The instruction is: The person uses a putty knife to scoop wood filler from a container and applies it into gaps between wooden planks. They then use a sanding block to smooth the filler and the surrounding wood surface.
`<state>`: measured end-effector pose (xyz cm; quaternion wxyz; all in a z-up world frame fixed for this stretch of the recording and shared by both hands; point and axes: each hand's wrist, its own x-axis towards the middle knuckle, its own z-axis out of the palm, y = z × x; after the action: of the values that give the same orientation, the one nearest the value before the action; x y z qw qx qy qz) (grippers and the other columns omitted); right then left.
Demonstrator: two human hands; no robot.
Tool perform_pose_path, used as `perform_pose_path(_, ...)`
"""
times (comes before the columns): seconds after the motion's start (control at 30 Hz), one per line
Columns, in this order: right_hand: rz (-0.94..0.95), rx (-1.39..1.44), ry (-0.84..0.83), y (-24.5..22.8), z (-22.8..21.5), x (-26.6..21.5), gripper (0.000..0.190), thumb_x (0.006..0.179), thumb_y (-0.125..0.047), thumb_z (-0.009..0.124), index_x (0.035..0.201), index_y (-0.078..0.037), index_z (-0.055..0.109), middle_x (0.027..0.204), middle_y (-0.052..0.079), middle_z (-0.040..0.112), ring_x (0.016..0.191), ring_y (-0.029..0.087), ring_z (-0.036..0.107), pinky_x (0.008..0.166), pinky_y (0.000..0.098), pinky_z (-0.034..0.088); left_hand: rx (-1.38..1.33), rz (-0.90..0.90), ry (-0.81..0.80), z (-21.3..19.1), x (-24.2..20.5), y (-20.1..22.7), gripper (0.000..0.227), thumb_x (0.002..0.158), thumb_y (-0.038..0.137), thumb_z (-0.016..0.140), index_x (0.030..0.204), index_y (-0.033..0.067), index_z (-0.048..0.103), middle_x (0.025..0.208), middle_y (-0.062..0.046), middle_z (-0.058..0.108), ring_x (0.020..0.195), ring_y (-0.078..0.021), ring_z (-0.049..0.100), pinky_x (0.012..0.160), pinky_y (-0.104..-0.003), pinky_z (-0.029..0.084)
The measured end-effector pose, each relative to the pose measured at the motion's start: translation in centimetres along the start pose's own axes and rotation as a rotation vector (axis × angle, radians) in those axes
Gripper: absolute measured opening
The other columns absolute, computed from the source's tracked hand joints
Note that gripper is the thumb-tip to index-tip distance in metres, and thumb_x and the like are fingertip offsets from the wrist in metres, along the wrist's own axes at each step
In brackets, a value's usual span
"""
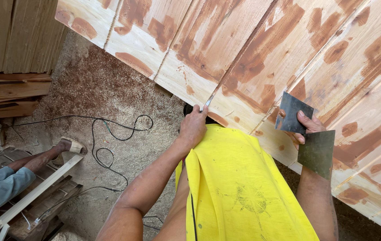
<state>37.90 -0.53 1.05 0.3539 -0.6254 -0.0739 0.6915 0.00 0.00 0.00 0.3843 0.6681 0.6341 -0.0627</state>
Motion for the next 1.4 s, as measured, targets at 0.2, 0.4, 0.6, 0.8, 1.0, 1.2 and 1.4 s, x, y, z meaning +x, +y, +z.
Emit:
perform_pose_path(0.2,-0.093,0.084,-0.154,0.5,0.0,0.3,0.03,0.106,-0.024,0.065,0.126,-0.001,0.061,0.075,0.009,0.067,0.035,0.012,0.045,0.026,0.0277,0.033,-0.08,-0.011,0.174,-3.5,0.7,0.3,0.048,0.092,0.001,0.057,0.138,0.0124,0.06,0.105,-0.016,0.059,0.079,-0.0371,0.07,0.07,-0.049,0.057)
perform_pose_path(0.4,-0.1,0.057,-0.028,0.0,0.1,-0.1,0.03,0.106,-0.024,0.065,0.128,-0.004,0.06,0.085,0.006,0.07,0.036,0.01,0.045,0.029,0.0245,0.033,-0.064,0.123,0.306,-3.3,4.1,-0.3,0.049,0.092,0.001,0.056,0.138,0.0144,0.062,0.103,-0.014,0.061,0.083,-0.0346,0.069,0.072,-0.048,0.057)
perform_pose_path(0.6,-0.066,0.065,-0.127,0.3,-1.1,-0.5,0.03,0.103,-0.028,0.062,0.124,-0.007,0.058,0.08,0.009,0.07,0.035,0.012,0.049,0.025,0.031,0.037,-0.21,0.141,0.298,-1.1,3.8,-0.2,0.043,0.097,0.005,0.056,0.138,0.0135,0.062,0.104,-0.012,0.063,0.084,-0.0326,0.069,0.077,-0.046,0.057)
perform_pose_path(0.8,-0.04,0.134,-0.101,1.6,-1.8,0.2,0.028,0.105,-0.028,0.064,0.126,-0.011,0.06,0.082,0.007,0.071,0.034,0.012,0.049,0.025,0.0308,0.037,-0.184,0.108,0.304,0.0,4.4,0.3,0.044,0.096,0.005,0.057,0.14,0.0127,0.061,0.105,-0.015,0.059,0.084,-0.034,0.068,0.075,-0.047,0.057)
perform_pose_path(1.0,-0.027,0.094,-0.104,1.4,-1.9,0.3,0.031,0.103,-0.029,0.062,0.127,-0.009,0.057,0.083,0.009,0.072,0.034,0.013,0.05,0.025,0.0322,0.038,-0.003,0.071,0.221,0.9,3.9,1.3,0.056,0.092,0.0,0.056,0.147,0.0082,0.053,0.106,-0.017,0.055,0.081,-0.0342,0.069,0.07,-0.046,0.059)
perform_pose_path(1.2,-0.09,0.13,-0.203,1.3,-1.5,-0.5,0.031,0.109,-0.025,0.061,0.13,-0.004,0.054,0.081,0.013,0.07,0.035,0.011,0.05,0.025,0.0293,0.035,0.086,-0.012,0.072,1.5,2.8,1.3,0.054,0.094,0.004,0.057,0.148,0.0013,0.048,0.114,-0.019,0.054,0.086,-0.0357,0.07,0.071,-0.046,0.059)
perform_pose_path(1.4,-0.09,0.122,-0.144,1.0,-0.9,-0.4,0.03,0.103,-0.026,0.06,0.127,-0.008,0.056,0.078,0.01,0.071,0.032,0.01,0.048,0.023,0.0267,0.032,-0.109,-0.055,0.12,-0.1,-1.3,0.4,0.039,0.099,0.007,0.055,0.137,0.0042,0.062,0.104,-0.017,0.066,0.082,-0.0294,0.068,0.072,-0.044,0.058)
